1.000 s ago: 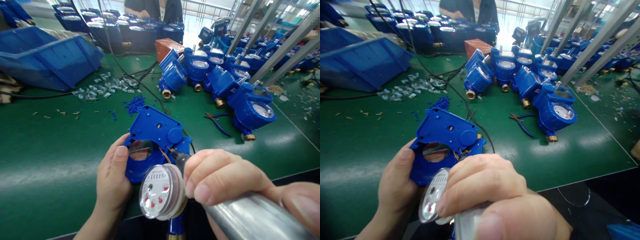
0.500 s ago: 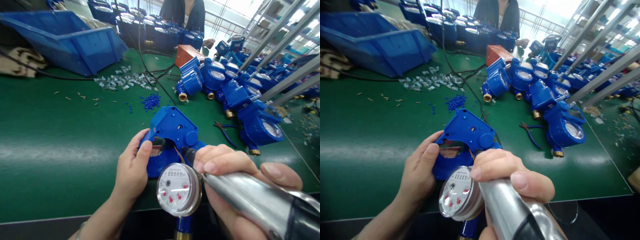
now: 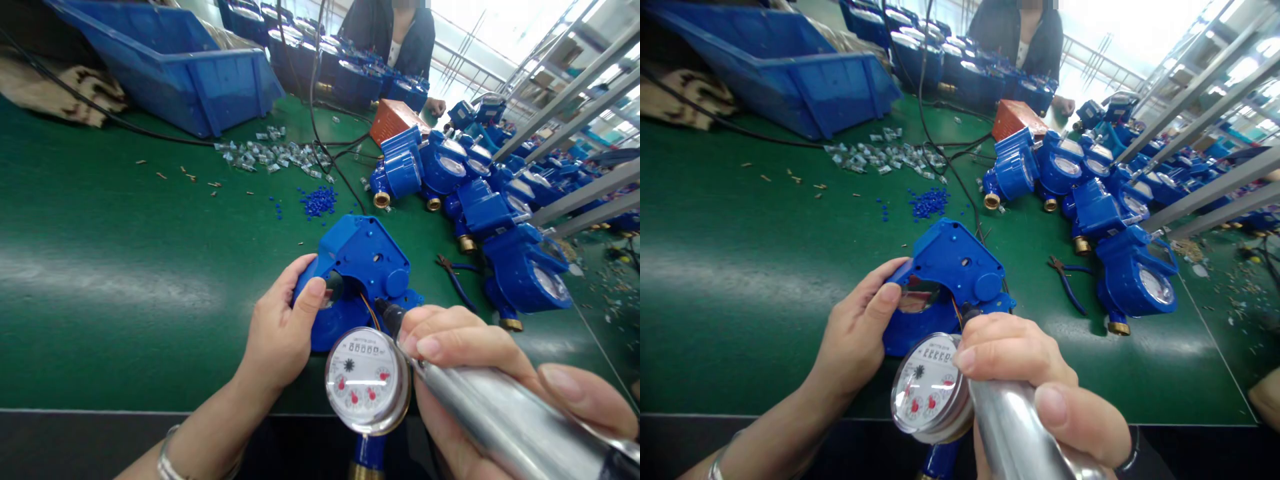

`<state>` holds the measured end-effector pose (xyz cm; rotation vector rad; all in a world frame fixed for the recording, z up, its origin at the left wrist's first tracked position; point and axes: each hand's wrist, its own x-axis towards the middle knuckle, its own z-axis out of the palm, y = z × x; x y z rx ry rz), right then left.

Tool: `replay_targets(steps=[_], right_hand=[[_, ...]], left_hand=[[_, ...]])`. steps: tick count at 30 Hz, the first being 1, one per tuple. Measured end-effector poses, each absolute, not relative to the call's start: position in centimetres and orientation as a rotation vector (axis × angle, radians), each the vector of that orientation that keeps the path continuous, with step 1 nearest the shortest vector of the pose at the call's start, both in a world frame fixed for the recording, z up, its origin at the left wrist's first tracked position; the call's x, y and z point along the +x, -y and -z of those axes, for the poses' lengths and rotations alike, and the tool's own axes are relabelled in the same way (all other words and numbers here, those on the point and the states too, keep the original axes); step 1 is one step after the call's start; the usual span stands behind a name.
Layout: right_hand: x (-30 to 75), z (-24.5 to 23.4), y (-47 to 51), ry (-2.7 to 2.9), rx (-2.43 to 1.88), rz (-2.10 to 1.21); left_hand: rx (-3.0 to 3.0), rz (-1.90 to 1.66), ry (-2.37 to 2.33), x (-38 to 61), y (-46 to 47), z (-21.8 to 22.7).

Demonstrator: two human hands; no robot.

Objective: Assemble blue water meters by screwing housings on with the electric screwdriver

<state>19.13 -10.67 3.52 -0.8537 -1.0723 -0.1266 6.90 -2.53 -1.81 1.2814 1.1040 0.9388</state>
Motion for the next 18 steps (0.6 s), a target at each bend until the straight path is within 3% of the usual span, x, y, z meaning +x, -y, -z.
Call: replay_targets(steps=[18], right_hand=[[19.98, -3.14, 11.47, 1.100, -0.883, 0.034]], left_hand=[[1.305, -0.938, -1.118, 6.92, 2.35, 1.71]])
